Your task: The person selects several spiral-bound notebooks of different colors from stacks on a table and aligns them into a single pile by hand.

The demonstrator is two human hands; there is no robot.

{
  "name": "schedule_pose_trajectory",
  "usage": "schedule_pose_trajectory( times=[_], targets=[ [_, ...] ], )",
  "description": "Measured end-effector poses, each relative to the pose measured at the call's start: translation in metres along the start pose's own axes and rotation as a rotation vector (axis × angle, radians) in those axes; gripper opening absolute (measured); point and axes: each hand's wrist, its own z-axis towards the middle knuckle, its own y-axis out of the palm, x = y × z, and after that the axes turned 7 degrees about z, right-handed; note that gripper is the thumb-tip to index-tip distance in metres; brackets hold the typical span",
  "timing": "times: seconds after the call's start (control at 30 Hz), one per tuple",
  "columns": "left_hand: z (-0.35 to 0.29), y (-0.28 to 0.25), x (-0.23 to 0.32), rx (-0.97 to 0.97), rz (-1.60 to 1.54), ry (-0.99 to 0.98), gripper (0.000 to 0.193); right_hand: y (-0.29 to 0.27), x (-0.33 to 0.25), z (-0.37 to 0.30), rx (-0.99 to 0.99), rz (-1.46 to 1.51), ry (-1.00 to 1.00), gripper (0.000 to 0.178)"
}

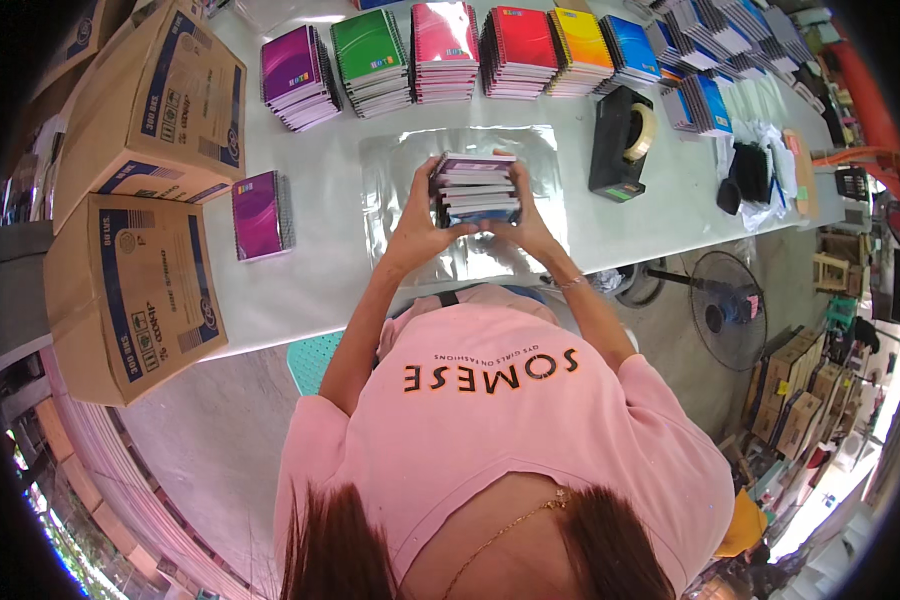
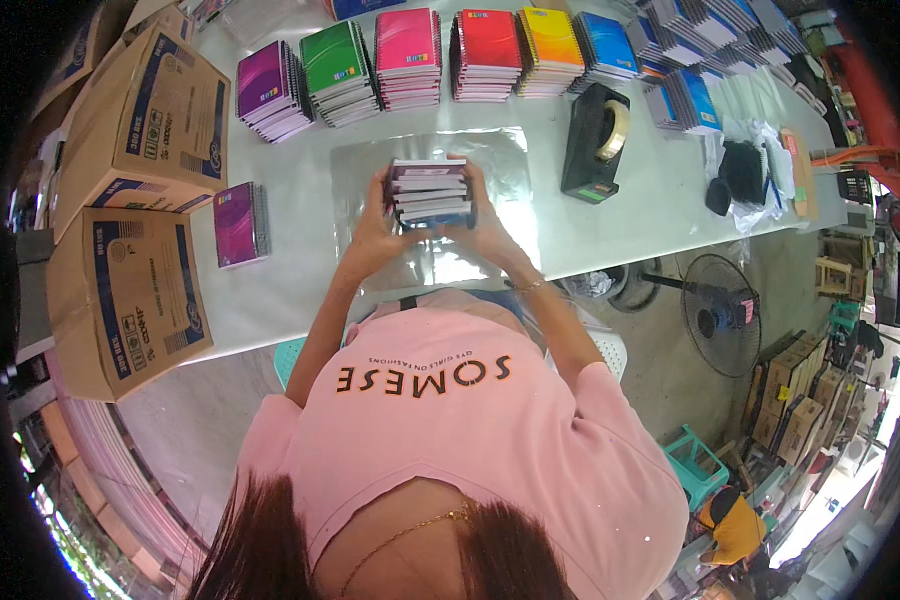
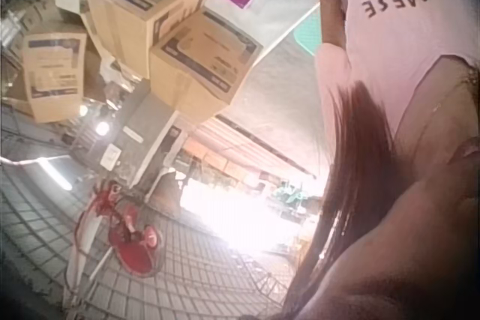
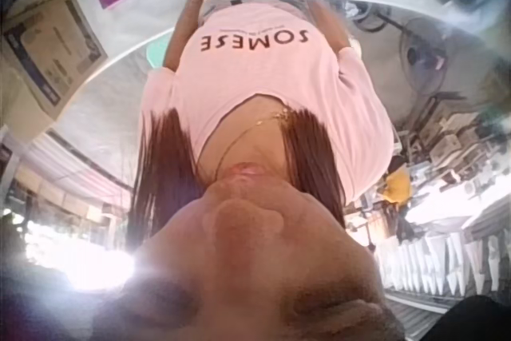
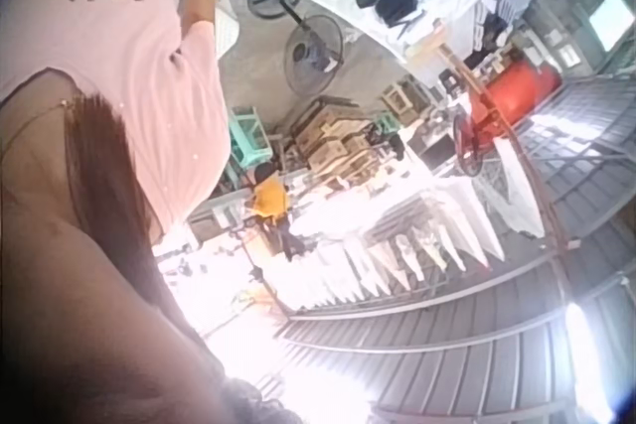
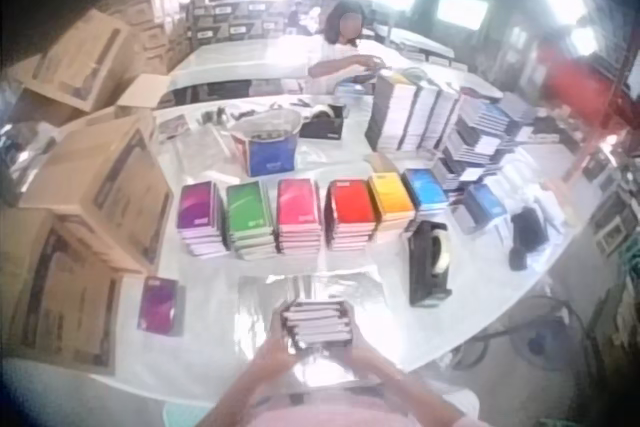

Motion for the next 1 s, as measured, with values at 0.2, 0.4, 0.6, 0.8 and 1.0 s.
schedule_pose_trajectory(
  times=[0.2, 0.4, 0.6, 0.8, 1.0],
  targets=[
    [-0.007, 0.015, -0.032, 0.078, -0.086, 0.04, 0.093, 0.016, 0.026, 0.002, 0.105, 0.161, 0.171, 0.086],
    [-0.011, -0.007, -0.023, 0.022, 0.033, 0.117, 0.098, 0.016, 0.012, 0.004, -0.004, 0.112, 0.034, 0.082],
    [-0.017, -0.003, -0.007, 0.003, -0.044, 0.003, 0.09, 0.017, 0.02, -0.001, 0.031, 0.188, 0.183, 0.077],
    [-0.019, -0.006, -0.027, 0.039, 0.096, 0.006, 0.08, 0.014, 0.022, -0.005, -0.053, -0.008, 0.133, 0.071],
    [-0.008, -0.014, 0.009, 0.118, -0.275, -0.191, 0.071, 0.0, 0.007, -0.001, -0.104, 0.045, 0.246, 0.074]
  ],
)
